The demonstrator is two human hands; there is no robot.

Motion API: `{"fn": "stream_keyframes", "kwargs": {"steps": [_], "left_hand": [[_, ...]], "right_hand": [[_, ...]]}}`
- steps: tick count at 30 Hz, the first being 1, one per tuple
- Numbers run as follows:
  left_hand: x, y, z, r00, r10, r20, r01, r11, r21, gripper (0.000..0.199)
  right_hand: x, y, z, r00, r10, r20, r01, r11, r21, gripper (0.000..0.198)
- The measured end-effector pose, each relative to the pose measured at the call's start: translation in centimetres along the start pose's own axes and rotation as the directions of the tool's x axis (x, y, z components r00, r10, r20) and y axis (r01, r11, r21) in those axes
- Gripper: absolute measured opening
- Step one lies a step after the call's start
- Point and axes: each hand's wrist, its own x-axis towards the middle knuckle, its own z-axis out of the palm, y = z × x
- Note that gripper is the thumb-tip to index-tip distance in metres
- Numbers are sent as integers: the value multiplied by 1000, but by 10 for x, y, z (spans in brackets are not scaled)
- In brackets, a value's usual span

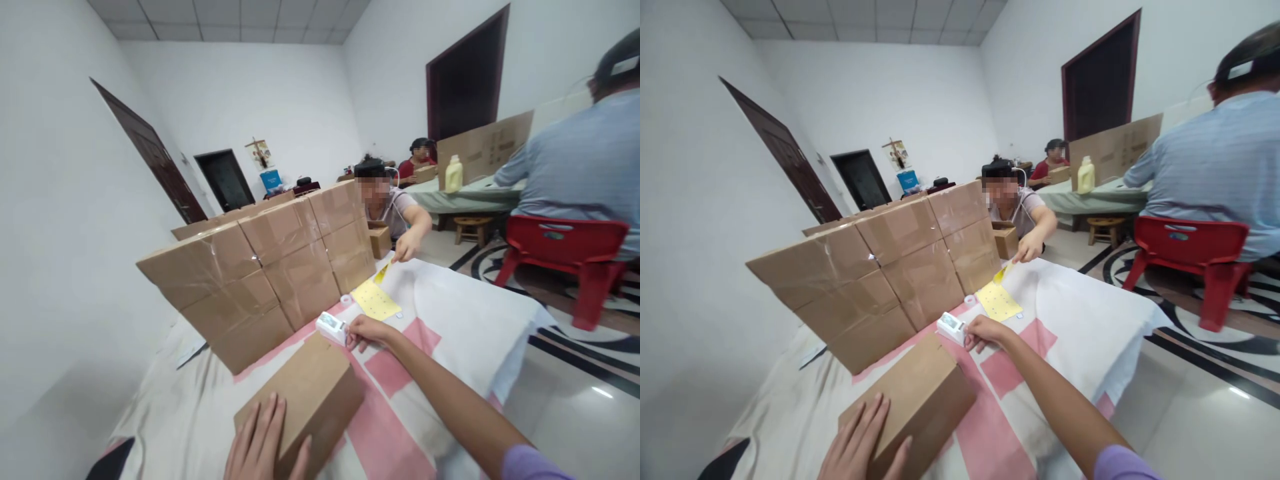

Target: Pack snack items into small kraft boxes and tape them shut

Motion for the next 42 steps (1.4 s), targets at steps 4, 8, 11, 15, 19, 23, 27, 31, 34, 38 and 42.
{"fn": "stream_keyframes", "kwargs": {"steps": [4, 8, 11, 15, 19, 23, 27, 31, 34, 38, 42], "left_hand": [[10, 6, -16, 999, 48, 8, -48, 999, 10, 64], [17, 18, -28, 998, -51, 27, 51, 999, -10, 52], [17, 22, -31, 995, -87, 47, 88, 996, -27, 50], [16, 23, -32, 991, -116, 73, 120, 992, -50, 50], [17, 24, -34, 986, -137, 98, 142, 989, -45, 50], [18, 26, -36, 982, -150, 114, 157, 986, -54, 49], [18, 26, -35, 983, -148, 112, 155, 986, -54, 50], [18, 26, -34, 985, -148, 93, 153, 987, -48, 50], [19, 30, -34, 982, -169, 86, 174, 984, -50, 48], [21, 43, -39, 965, -240, 105, 248, 967, -63, 46], [27, 58, -44, 917, -363, 166, 377, 924, -64, 47]], "right_hand": [[-3, -1, -2, 1000, -3, 20, 3, 1000, -10, 40], [-7, -3, -1, 1000, -16, 3, 17, 999, -34, 38], [-8, -6, 1, 1000, -16, -15, 15, 998, -53, 35], [-7, -6, 5, 999, -3, -46, 0, 998, -67, 34], [-4, -3, 11, 994, 11, -112, -21, 996, -92, 26], [-13, -4, 18, 988, -12, -157, -4, 995, -101, 19], [-34, -14, 24, 985, -65, -161, 53, 996, -79, 25], [-57, -34, 26, 976, -148, -160, 141, 989, -52, 28], [-72, -61, 29, 976, -185, -111, 181, 982, -46, 28], [-86, -107, 48, 987, -162, -7, 161, 985, -63, 24], [-88, -143, 85, 997, 65, 46, -50, 964, -260, 28]]}}
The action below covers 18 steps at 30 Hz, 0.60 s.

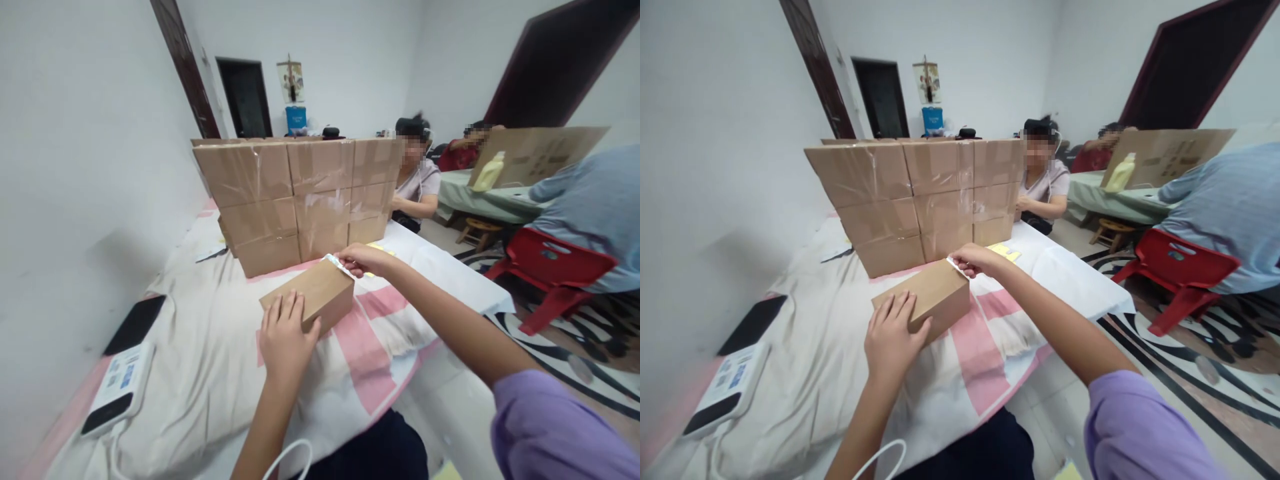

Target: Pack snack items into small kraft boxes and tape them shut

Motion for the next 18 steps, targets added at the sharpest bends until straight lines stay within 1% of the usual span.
{"fn": "stream_keyframes", "kwargs": {"steps": [2, 4, 6, 9, 11, 13, 14, 18], "left_hand": [[1, 4, 0, 999, -50, 22, 50, 998, -22, 48], [1, 5, 1, 997, -74, 36, 76, 995, -67, 48], [0, 4, 1, 997, -75, 35, 78, 991, -106, 49], [-4, 0, 1, 999, -34, 9, 35, 992, -120, 51], [-5, -2, 1, 1000, -14, -13, 13, 993, -122, 54], [-4, -4, 2, 1000, -8, -14, 6, 992, -124, 57], [-4, -4, 2, 1000, -5, -9, 4, 992, -125, 59], [-3, -3, 0, 1000, 18, -1, -18, 991, -134, 63]], "right_hand": [[4, -16, 15, 994, 109, 18, -105, 984, -143, 31], [9, -27, 29, 982, 184, 39, -171, 960, -221, 34], [11, -35, 40, 968, 241, 64, -220, 946, -237, 36], [7, -44, 53, 930, 354, 96, -322, 914, -248, 38], [7, -49, 60, 912, 401, 87, -372, 897, -239, 37], [11, -49, 65, 907, 413, 82, -387, 894, -226, 35], [15, -47, 66, 907, 404, 117, -362, 891, -274, 34], [30, -37, 67, 905, 414, 99, -342, 844, -413, 31]]}}
